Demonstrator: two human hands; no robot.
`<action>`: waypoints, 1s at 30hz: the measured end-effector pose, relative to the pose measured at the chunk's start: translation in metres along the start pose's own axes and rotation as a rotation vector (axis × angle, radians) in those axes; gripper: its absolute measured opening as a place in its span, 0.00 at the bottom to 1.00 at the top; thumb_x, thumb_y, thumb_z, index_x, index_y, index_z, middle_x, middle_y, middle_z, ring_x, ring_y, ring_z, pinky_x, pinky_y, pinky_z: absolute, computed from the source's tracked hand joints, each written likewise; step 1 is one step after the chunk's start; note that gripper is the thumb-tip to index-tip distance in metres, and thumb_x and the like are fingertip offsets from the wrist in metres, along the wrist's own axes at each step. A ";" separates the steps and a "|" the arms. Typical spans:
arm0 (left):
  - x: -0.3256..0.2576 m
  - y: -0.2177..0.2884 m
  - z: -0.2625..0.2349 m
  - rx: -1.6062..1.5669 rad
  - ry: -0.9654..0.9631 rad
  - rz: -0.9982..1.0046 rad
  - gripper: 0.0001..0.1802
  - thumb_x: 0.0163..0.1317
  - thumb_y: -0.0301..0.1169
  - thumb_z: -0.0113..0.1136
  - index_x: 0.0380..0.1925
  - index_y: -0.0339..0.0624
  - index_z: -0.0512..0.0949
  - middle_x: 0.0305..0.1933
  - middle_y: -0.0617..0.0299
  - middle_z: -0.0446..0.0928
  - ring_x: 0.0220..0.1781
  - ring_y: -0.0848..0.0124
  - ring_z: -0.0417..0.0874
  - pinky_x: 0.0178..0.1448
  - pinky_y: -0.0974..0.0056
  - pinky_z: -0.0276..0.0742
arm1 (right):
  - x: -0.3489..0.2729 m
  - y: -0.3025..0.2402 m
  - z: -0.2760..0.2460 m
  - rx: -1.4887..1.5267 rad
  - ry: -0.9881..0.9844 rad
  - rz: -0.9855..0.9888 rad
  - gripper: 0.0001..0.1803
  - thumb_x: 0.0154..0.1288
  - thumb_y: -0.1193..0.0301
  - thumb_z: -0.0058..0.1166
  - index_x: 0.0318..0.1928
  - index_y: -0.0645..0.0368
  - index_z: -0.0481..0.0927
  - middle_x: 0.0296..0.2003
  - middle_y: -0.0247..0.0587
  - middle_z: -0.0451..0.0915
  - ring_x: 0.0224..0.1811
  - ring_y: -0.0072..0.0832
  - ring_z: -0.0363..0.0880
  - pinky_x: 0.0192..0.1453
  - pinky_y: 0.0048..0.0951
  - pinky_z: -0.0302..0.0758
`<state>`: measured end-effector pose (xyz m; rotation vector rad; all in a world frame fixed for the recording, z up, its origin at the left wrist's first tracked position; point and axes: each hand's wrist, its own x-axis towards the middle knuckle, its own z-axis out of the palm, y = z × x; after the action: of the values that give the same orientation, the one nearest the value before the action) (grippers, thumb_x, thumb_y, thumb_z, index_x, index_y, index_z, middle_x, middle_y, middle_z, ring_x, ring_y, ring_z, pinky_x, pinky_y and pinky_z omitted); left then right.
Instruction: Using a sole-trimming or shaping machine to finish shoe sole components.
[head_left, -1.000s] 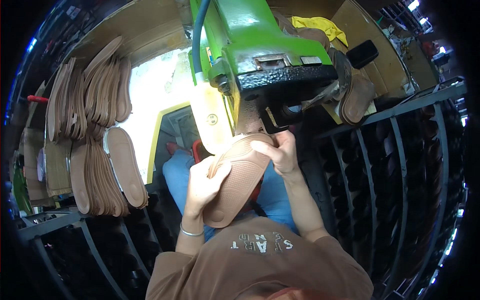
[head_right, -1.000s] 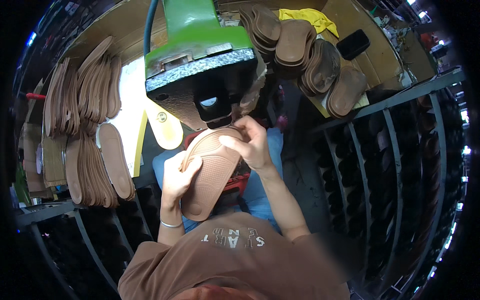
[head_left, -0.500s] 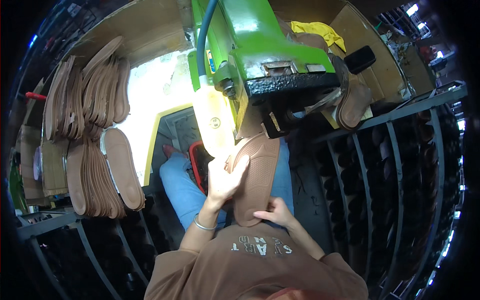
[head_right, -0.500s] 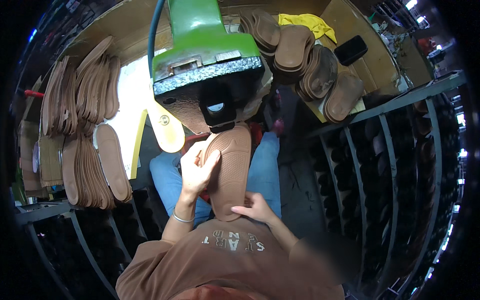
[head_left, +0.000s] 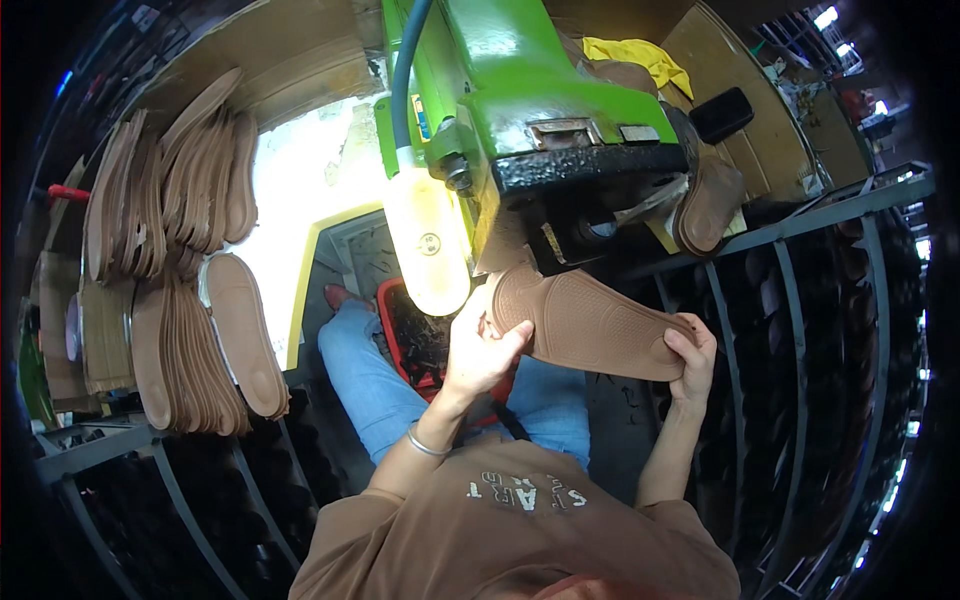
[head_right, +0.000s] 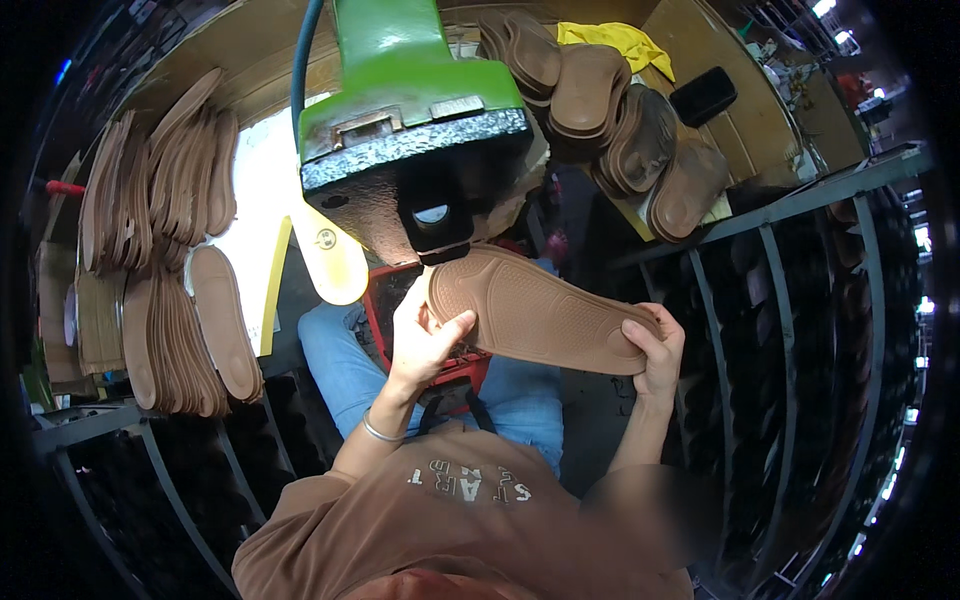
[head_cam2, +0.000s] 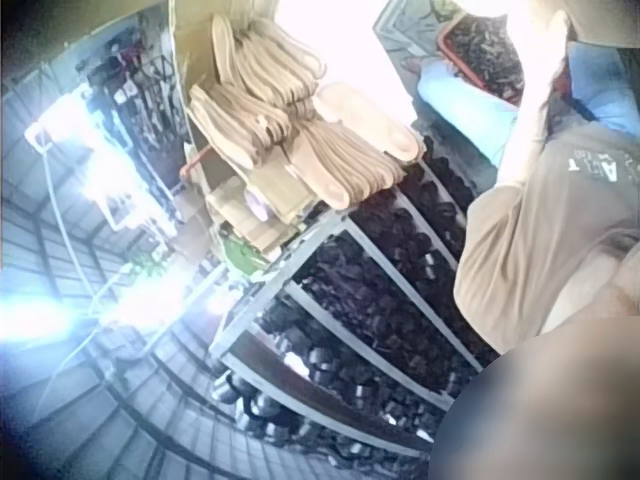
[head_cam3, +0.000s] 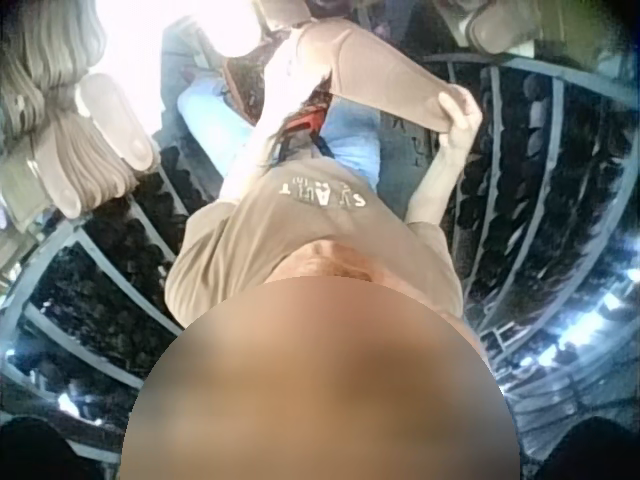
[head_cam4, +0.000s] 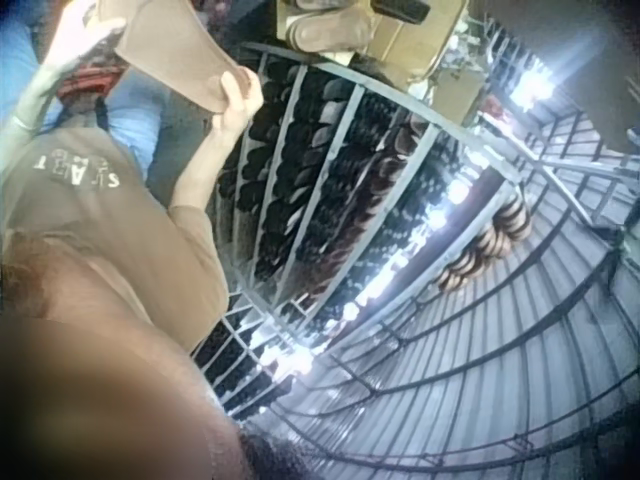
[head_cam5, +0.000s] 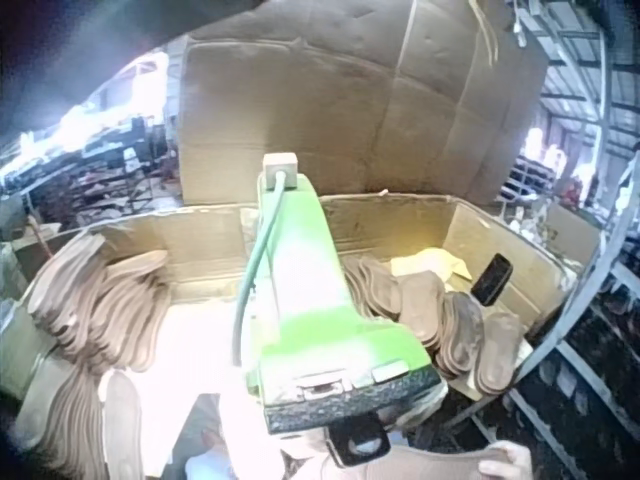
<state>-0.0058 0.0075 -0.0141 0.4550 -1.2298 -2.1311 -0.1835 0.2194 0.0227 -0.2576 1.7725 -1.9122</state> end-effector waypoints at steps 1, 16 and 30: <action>0.000 0.000 0.000 -0.001 0.003 0.004 0.29 0.54 0.18 0.60 0.57 0.29 0.65 0.52 0.54 0.74 0.54 0.70 0.75 0.60 0.66 0.70 | 0.004 0.000 -0.004 -0.036 -0.037 -0.008 0.13 0.51 0.78 0.60 0.38 0.66 0.76 0.32 0.40 0.80 0.31 0.22 0.79 0.39 0.20 0.75; 0.000 0.013 -0.023 0.480 0.303 0.160 0.05 0.56 0.23 0.62 0.23 0.34 0.80 0.13 0.73 0.65 0.18 0.84 0.60 0.23 0.74 0.57 | -0.074 0.099 0.013 -0.016 -0.444 0.350 0.23 0.47 0.74 0.70 0.43 0.71 0.76 0.37 0.42 0.81 0.38 0.22 0.78 0.44 0.22 0.75; 0.006 -0.001 -0.030 0.477 0.110 0.078 0.13 0.57 0.25 0.62 0.42 0.30 0.79 0.32 0.62 0.80 0.35 0.79 0.76 0.43 0.73 0.73 | -0.084 0.086 -0.003 0.050 -0.332 0.314 0.29 0.43 0.74 0.69 0.47 0.72 0.74 0.42 0.43 0.80 0.43 0.25 0.78 0.49 0.25 0.73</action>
<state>0.0071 -0.0158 -0.0300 0.7023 -1.6623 -1.7136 -0.0926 0.2621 -0.0437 -0.2461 1.4483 -1.5850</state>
